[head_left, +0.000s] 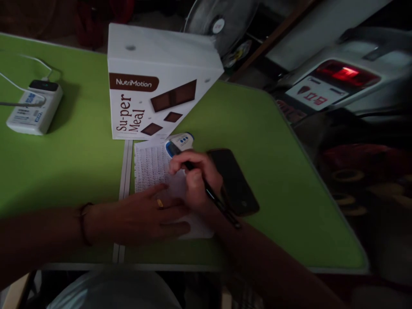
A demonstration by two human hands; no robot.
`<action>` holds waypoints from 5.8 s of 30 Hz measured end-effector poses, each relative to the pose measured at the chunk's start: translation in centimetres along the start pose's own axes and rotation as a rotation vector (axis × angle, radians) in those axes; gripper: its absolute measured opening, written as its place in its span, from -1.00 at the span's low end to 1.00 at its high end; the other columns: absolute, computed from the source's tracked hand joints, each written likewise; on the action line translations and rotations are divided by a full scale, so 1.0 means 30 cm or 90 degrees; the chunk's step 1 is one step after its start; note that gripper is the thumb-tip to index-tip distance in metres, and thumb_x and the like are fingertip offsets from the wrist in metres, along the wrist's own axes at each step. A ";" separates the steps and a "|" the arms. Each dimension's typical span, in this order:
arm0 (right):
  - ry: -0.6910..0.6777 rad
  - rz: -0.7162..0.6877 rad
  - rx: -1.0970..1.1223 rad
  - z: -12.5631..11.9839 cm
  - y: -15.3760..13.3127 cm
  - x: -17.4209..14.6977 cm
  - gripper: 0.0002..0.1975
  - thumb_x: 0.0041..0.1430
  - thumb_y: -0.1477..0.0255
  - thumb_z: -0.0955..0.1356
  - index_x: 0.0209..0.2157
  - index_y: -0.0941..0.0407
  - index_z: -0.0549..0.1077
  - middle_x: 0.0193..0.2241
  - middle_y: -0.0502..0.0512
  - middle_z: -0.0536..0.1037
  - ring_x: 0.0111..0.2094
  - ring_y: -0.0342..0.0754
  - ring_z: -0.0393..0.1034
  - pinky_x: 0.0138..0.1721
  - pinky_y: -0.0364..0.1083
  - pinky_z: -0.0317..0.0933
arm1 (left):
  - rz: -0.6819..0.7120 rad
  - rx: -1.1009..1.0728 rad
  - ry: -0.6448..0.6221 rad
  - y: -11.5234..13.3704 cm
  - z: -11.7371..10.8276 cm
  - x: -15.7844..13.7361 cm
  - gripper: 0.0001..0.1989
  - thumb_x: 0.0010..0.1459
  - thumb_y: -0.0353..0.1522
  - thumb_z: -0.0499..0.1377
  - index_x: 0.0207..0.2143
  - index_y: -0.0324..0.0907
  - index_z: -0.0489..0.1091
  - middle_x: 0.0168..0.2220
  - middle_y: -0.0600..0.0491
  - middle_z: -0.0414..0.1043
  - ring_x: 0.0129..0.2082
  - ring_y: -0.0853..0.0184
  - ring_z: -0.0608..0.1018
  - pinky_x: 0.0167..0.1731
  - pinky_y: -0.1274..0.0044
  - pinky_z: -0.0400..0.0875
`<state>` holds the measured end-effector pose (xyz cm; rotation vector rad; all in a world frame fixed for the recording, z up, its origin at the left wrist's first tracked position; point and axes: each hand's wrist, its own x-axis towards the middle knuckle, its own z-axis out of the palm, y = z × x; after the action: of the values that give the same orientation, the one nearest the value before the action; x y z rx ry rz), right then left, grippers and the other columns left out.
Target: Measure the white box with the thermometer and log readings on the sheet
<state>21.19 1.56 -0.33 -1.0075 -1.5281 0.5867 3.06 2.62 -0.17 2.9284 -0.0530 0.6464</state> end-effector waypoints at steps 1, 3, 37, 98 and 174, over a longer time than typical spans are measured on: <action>-0.024 0.027 0.007 0.001 -0.010 -0.002 -0.73 0.41 0.21 0.22 -0.10 0.00 0.49 -0.37 0.03 0.45 -0.33 -0.04 0.37 -0.24 0.02 0.33 | -0.020 0.000 -0.005 0.003 0.005 -0.005 -0.72 0.37 -0.45 0.09 0.08 -0.19 0.44 0.03 -0.05 0.51 0.15 0.11 0.43 0.28 0.13 0.21; -0.046 0.103 0.013 0.004 -0.027 -0.001 -0.70 0.39 0.24 0.21 -0.08 0.02 0.52 -0.34 0.05 0.51 -0.32 -0.04 0.42 -0.22 0.03 0.37 | -0.052 -0.009 -0.031 0.006 0.011 -0.015 -0.65 0.33 -0.35 0.18 0.14 -0.19 0.40 0.06 -0.07 0.50 0.22 0.05 0.37 0.35 0.03 0.06; -0.010 0.169 -0.143 0.014 0.033 0.029 -0.96 0.02 0.44 0.30 -0.48 0.05 0.37 -0.59 -0.09 0.39 -0.53 -0.16 0.25 -0.47 -0.10 0.22 | -0.106 -0.079 -0.112 0.002 -0.005 -0.034 -0.56 0.24 -0.23 0.22 0.14 -0.13 0.35 0.23 -0.10 0.33 0.36 -0.11 0.15 0.33 -0.21 -0.19; 0.003 0.164 -0.168 0.017 0.050 0.029 -0.91 0.05 0.41 0.29 -0.52 0.04 0.31 -0.62 -0.08 0.36 -0.54 -0.14 0.21 -0.49 -0.10 0.16 | -0.108 -0.080 -0.148 -0.006 -0.025 -0.029 -0.53 0.23 -0.21 0.24 0.17 -0.10 0.36 0.26 -0.09 0.30 0.35 -0.13 0.18 0.31 -0.21 -0.12; -0.062 0.115 -0.153 0.016 0.043 0.036 -0.92 0.04 0.45 0.30 -0.50 0.05 0.31 -0.60 -0.10 0.35 -0.55 -0.16 0.17 -0.50 -0.12 0.13 | -0.109 -0.065 -0.161 -0.004 -0.028 -0.028 -0.55 0.26 -0.21 0.22 0.17 -0.10 0.35 0.24 -0.05 0.32 0.28 -0.09 0.26 0.32 -0.14 -0.10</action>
<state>21.10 3.19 -0.91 -1.3277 -1.6305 0.5941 1.96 2.87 0.20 2.8559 0.1324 0.2393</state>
